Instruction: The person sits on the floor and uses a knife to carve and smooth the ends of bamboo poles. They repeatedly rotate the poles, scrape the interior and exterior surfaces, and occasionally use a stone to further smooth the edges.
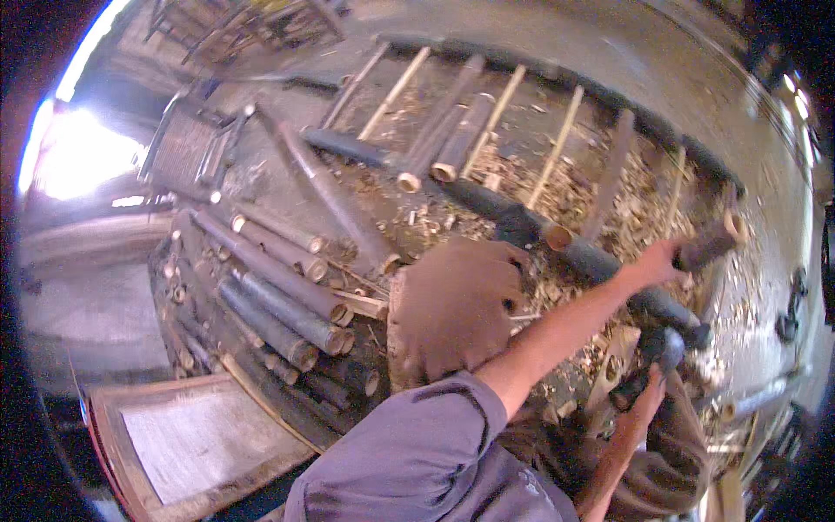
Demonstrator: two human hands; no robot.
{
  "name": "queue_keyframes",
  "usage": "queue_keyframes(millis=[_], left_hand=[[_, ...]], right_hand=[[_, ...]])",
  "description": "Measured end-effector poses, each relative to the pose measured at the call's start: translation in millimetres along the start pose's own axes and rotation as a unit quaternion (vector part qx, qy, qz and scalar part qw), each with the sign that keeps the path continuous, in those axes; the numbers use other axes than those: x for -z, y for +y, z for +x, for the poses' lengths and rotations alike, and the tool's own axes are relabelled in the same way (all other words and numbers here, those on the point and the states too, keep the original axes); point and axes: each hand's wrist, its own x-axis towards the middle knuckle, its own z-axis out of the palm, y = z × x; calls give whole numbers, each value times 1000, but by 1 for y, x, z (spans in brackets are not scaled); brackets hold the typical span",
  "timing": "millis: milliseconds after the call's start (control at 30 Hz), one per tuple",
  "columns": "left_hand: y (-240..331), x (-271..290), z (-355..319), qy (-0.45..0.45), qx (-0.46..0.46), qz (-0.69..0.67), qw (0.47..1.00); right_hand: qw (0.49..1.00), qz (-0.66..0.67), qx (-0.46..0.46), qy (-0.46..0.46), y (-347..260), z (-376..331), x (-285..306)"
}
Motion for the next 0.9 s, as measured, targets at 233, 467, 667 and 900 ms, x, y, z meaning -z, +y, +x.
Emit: queue_keyframes(millis=[233, 467, 667, 900], left_hand=[[1, 29, 15, -77, 83, -83, 990], [21, 13, 35, -66, 77, 2, 995], [65, 48, 46, -27, 35, 40, 998], [62, 38, 40, -71, 28, 64, 995]], right_hand=[[974, 127, 181, 54, -62, 26, 12], [986, 34, 147, 67, 53, 72, 33], [985, -15, 154, 74, 49, 70, 21], [977, -86, 177, 87, 93, 103, 8]])
